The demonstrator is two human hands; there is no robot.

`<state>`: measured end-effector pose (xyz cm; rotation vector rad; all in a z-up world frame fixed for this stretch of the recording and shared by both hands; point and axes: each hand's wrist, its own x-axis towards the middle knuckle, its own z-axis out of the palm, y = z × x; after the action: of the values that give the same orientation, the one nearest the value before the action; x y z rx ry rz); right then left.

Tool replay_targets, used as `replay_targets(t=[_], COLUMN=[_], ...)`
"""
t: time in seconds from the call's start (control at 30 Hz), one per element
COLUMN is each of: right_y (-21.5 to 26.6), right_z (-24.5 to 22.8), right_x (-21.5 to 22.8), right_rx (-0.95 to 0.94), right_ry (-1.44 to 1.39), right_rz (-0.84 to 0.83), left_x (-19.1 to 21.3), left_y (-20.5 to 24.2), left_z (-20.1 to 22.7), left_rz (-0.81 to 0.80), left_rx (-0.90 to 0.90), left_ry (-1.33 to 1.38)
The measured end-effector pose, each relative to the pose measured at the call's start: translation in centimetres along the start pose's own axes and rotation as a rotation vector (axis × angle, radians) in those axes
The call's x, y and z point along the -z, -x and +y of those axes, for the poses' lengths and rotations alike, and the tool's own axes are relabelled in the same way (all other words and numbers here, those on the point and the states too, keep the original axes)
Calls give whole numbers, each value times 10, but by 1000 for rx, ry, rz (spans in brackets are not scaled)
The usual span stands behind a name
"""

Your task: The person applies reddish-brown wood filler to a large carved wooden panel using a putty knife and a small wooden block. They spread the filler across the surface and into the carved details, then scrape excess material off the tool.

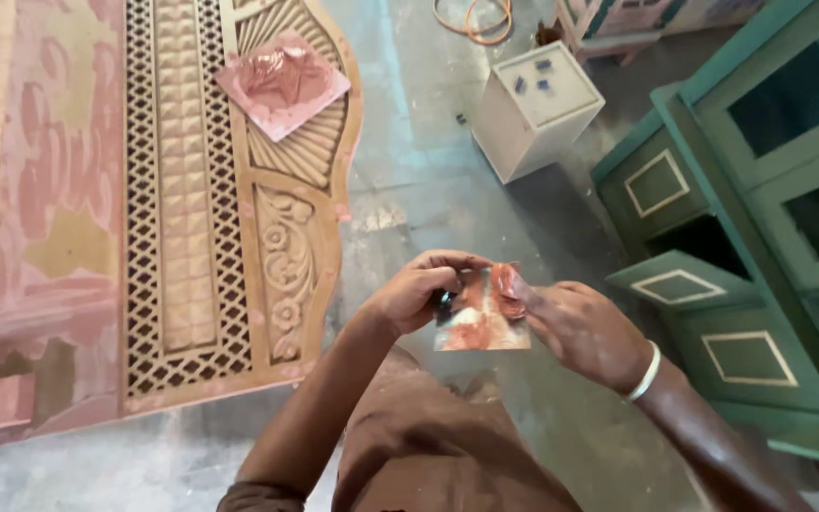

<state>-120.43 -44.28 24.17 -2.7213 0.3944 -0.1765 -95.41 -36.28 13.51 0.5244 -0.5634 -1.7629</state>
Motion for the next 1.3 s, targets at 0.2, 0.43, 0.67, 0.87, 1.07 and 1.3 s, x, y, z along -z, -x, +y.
replay_targets(t=[0.2,0.43,0.67,0.87,1.07,1.3], right_y=[-18,-102,-185,-264,-364,-434], right_z=[49,133,204,228,257,353], right_x=[68,34,14,48,48,57], right_rx=[119,-262,-52,-171,-84,-1], right_ry=[206,-996,-1127,-657,149,-307], right_rz=[-123,-117,-45,62,203,-48], left_x=[3,63,115,149,179,222], left_y=[-51,-143,-215,-235,-263,-281], left_z=[32,73,163,235,264,297], left_rz=[90,-80,13,56,274,524], left_rx=[46,-43,-3,-32,-120,-261], left_ry=[-10,-141,-24,-308,-281,-266])
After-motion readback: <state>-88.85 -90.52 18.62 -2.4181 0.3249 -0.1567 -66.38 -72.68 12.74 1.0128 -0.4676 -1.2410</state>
